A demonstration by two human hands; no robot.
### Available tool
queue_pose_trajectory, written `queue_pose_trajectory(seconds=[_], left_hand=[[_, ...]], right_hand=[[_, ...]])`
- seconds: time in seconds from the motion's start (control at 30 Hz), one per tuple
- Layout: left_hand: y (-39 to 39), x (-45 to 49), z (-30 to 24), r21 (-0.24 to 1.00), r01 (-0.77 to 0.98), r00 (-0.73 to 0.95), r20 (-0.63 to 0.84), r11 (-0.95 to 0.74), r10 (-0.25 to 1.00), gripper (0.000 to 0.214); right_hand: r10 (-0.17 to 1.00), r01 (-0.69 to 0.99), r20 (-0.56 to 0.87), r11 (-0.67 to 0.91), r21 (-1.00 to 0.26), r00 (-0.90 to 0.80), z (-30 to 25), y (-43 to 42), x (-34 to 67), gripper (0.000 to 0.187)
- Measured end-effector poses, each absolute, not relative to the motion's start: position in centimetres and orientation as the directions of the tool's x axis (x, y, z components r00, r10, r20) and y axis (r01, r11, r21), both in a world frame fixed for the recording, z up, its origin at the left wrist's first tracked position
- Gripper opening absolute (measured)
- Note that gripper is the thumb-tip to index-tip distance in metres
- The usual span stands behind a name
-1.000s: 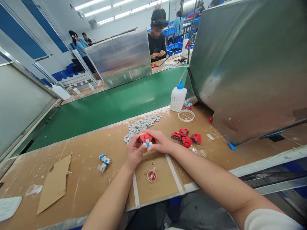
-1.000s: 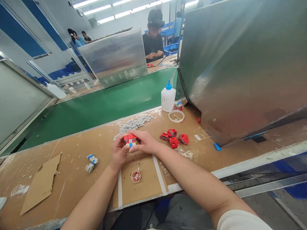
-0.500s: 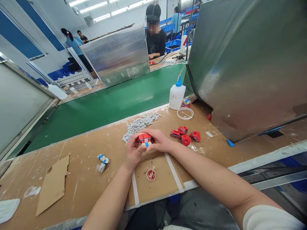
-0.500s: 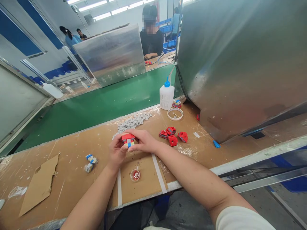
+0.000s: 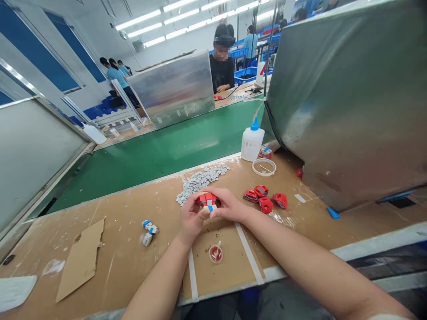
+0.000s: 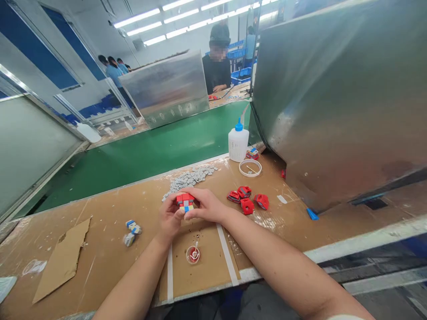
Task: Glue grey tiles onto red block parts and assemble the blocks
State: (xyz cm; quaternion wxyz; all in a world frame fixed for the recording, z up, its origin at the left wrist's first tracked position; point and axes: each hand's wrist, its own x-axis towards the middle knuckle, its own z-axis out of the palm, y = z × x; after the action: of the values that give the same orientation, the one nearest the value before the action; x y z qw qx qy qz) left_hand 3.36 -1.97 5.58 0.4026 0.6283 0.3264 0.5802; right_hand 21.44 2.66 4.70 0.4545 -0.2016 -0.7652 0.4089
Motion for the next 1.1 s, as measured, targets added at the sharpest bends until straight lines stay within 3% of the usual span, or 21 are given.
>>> queue_pose_trajectory(seconds=[0.33, 1.1], left_hand=[[-1.98, 3.33, 5.55, 0.902, -0.076, 0.137, 0.432, -0.425, 0.892, 0.055], [-1.98, 3.4, 5.29, 0.88, -0.085, 0.129, 0.474, -0.467, 0.871, 0.052]], right_hand=[[0.683, -0.137, 0.539, 0.551, -0.823, -0.493, 4.13, 2.66, 21.08, 0.094], [0.676, -0.12, 0.532, 0.556, -0.822, -0.511, 4.05, 2.61, 21.42, 0.091]])
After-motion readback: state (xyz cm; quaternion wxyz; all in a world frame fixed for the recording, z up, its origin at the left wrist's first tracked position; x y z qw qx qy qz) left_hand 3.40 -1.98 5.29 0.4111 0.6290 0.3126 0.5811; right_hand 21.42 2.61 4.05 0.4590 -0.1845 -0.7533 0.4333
